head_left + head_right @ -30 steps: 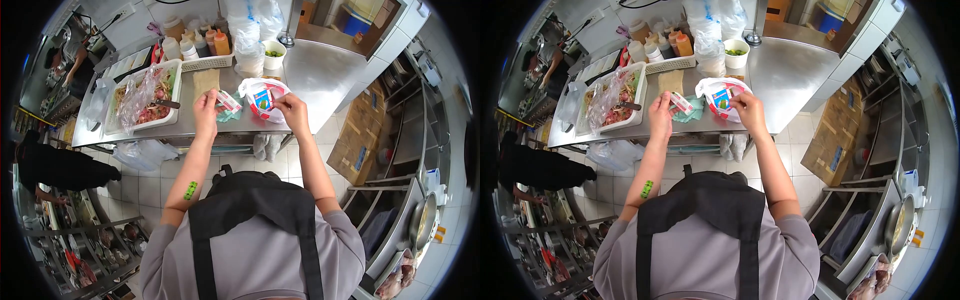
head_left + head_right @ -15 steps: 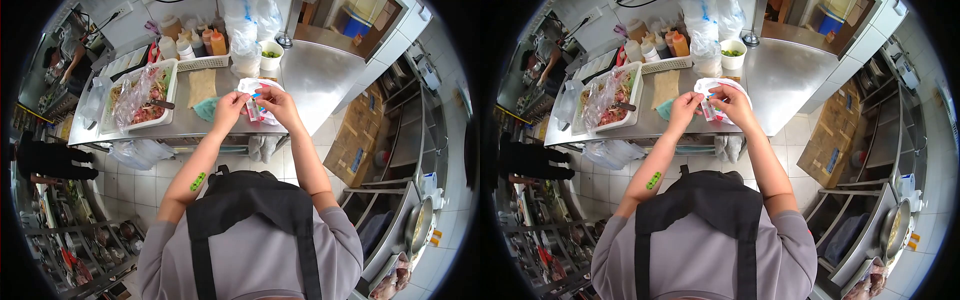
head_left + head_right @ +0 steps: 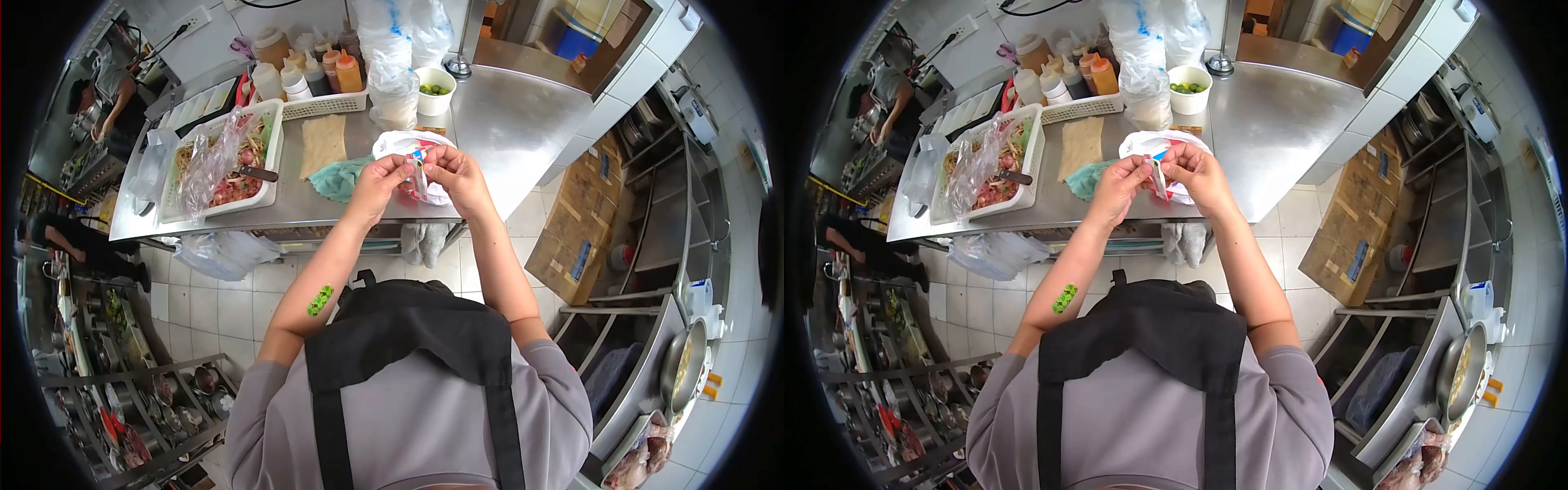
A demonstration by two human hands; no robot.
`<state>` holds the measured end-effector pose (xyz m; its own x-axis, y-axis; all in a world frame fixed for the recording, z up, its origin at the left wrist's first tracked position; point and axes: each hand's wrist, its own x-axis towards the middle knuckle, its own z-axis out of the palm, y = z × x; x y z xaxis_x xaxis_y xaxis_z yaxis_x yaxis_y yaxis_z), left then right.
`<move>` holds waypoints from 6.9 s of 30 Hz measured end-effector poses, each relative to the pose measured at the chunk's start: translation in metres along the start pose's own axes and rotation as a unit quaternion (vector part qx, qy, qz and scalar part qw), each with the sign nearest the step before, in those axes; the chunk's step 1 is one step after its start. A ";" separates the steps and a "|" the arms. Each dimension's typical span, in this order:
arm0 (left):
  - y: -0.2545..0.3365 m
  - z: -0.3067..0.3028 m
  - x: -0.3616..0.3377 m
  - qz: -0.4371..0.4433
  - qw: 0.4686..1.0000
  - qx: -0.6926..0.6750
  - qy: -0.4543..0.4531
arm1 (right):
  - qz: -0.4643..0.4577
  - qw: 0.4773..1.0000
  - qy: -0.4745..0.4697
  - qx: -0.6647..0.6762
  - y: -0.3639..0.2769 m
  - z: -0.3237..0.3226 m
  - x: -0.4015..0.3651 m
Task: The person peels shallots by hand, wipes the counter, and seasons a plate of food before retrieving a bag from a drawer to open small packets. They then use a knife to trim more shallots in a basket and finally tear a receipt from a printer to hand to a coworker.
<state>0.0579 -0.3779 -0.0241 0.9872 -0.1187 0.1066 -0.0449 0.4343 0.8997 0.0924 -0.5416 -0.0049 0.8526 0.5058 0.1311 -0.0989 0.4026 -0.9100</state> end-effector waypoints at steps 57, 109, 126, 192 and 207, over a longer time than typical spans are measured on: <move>-0.025 0.002 0.028 0.242 0.635 0.732 0.043 | -0.124 0.969 0.212 0.014 0.013 -0.045 0.015; 0.020 -0.014 -0.007 -0.053 0.973 0.077 0.210 | -0.241 0.701 0.086 -0.666 0.032 -0.032 0.020; 0.002 -0.005 -0.016 -0.036 0.993 0.079 0.085 | -0.052 0.992 0.079 -0.083 0.021 0.004 0.018; 0.062 0.014 -0.054 -0.088 0.986 0.076 0.121 | -0.446 0.687 0.014 -0.574 -0.003 0.039 -0.016; 0.063 0.013 -0.056 -0.077 0.984 0.100 0.125 | -0.465 0.633 -0.004 -0.619 -0.003 0.037 -0.014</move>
<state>-0.0019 -0.3553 0.0325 0.9903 0.0646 -0.1226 0.1037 0.2419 0.9648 0.0616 -0.5216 0.0105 0.2432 0.4962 0.8334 0.9259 -0.3748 -0.0471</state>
